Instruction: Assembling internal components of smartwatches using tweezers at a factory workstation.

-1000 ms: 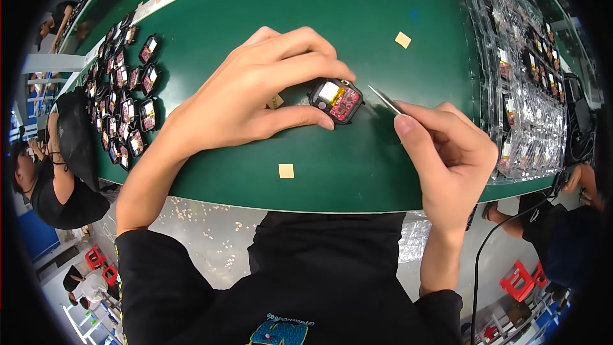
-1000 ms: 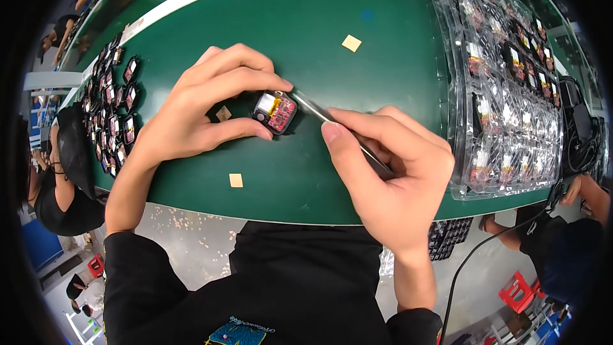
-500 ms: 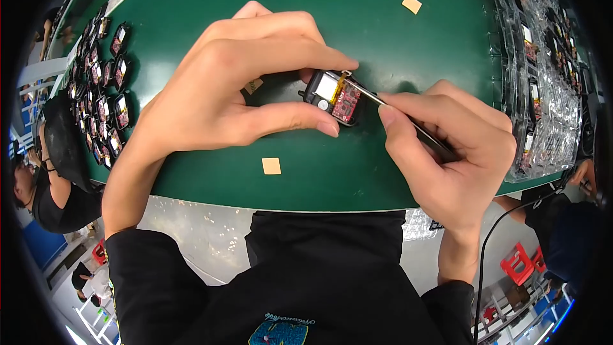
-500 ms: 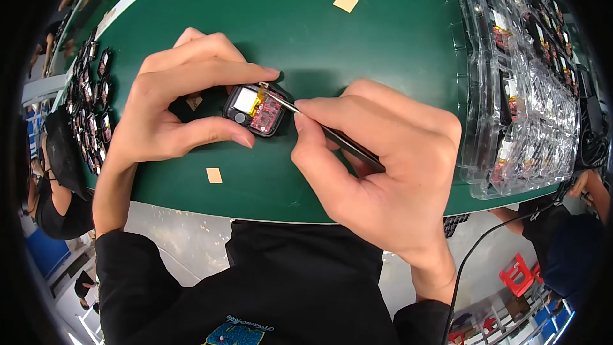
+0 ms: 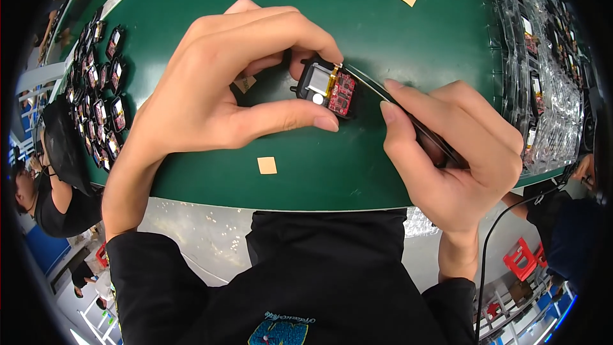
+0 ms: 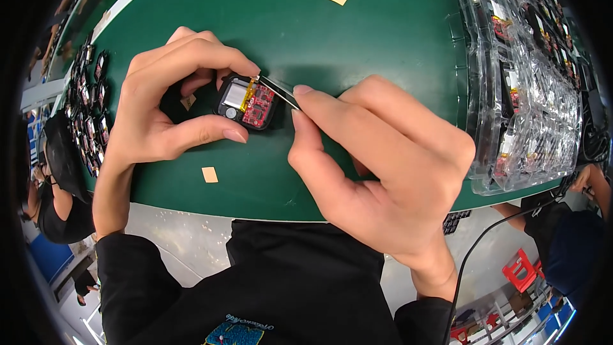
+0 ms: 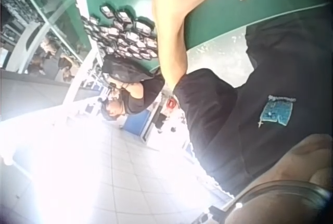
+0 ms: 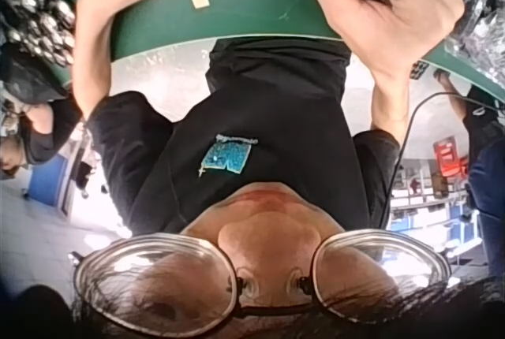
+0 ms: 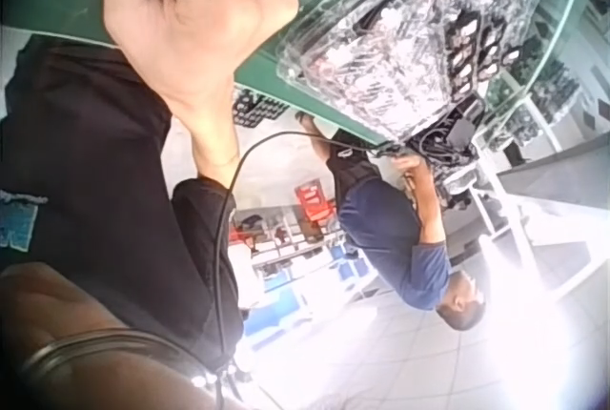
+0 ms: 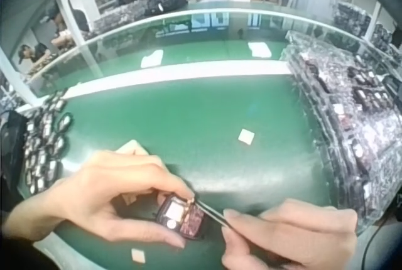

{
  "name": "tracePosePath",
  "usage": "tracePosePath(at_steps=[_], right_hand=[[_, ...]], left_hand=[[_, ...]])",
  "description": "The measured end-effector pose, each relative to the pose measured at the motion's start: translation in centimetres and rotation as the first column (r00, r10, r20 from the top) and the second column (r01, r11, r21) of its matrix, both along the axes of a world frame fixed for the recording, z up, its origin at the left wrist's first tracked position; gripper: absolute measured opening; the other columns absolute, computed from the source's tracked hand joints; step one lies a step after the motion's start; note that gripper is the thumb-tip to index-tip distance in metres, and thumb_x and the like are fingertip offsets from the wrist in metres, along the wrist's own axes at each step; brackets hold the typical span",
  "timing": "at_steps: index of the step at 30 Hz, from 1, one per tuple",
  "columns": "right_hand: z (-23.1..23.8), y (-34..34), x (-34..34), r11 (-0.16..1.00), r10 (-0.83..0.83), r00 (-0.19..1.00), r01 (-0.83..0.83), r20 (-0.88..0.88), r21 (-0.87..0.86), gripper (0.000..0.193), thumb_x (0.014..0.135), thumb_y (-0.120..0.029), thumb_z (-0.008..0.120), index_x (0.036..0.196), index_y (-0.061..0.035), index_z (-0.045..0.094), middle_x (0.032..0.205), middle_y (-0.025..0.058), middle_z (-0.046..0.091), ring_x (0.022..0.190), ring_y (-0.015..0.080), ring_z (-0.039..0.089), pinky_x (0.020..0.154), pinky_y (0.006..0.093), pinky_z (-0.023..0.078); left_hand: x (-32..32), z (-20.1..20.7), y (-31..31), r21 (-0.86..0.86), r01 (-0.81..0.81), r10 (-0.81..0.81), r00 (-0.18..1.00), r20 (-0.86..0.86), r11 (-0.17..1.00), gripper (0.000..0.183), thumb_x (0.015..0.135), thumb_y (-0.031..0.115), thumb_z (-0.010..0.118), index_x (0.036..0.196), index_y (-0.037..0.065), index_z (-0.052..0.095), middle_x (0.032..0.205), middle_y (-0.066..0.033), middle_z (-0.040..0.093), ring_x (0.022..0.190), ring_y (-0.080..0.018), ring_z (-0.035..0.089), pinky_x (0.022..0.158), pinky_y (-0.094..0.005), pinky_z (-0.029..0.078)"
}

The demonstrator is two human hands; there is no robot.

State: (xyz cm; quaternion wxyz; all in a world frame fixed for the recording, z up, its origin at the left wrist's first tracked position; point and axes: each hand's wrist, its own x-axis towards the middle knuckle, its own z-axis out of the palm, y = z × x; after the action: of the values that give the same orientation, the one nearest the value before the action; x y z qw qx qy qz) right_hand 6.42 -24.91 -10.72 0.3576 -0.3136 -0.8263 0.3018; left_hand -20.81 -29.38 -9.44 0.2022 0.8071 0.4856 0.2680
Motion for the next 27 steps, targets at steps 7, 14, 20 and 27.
tracePosePath(at_steps=[7,14,20,27], right_hand=[[-0.5,-0.2,-0.7,0.997,0.008,1.000,-0.007,-0.014,0.071,0.030,0.079,0.013,0.087,0.107,0.0025,0.087,0.078,0.0014,0.068,0.056,0.0028,0.045,0.051,0.0228,0.031],[0.8,0.1,-0.3,0.996,0.046,0.999,-0.044,0.026,-0.078,0.022,0.085,0.010,0.085,0.106,0.0031,0.087,0.076,0.0036,0.068,0.059,0.0066,0.053,0.055,0.0244,0.036],[0.9,0.3,0.0,0.968,0.068,0.998,-0.061,0.019,-0.245,0.019,0.087,0.008,0.085,0.105,0.0032,0.086,0.073,0.0038,0.066,0.063,0.0078,0.056,0.056,0.0244,0.036],[0.8,0.1,-0.1,0.966,0.046,0.999,-0.043,0.009,-0.255,0.019,0.086,0.009,0.084,0.104,0.0040,0.086,0.074,0.0041,0.067,0.063,0.0078,0.057,0.057,0.0243,0.037]], left_hand=[[-0.2,-0.3,0.1,-0.018,-0.006,0.006,1.000,0.008,1.000,0.064,0.064,0.035,0.104,0.115,0.003,0.081,0.093,-0.0021,0.074,0.073,-0.0140,0.054,0.069,-0.0298,0.038],[-1.4,-0.1,0.6,-0.079,0.088,-0.085,0.996,0.041,0.993,0.069,0.066,0.043,0.102,0.117,0.000,0.082,0.099,-0.0040,0.079,0.074,-0.0131,0.053,0.070,-0.0301,0.037],[-1.8,0.0,0.9,-0.133,0.130,-0.125,0.991,0.045,0.983,0.071,0.071,0.051,0.098,0.117,0.000,0.082,0.101,-0.0060,0.080,0.074,-0.0125,0.054,0.069,-0.0290,0.036],[-1.7,0.0,0.8,-0.152,0.124,-0.119,0.992,0.042,0.981,0.071,0.070,0.052,0.098,0.117,0.001,0.083,0.100,-0.0055,0.079,0.075,-0.0125,0.055,0.068,-0.0291,0.035]])
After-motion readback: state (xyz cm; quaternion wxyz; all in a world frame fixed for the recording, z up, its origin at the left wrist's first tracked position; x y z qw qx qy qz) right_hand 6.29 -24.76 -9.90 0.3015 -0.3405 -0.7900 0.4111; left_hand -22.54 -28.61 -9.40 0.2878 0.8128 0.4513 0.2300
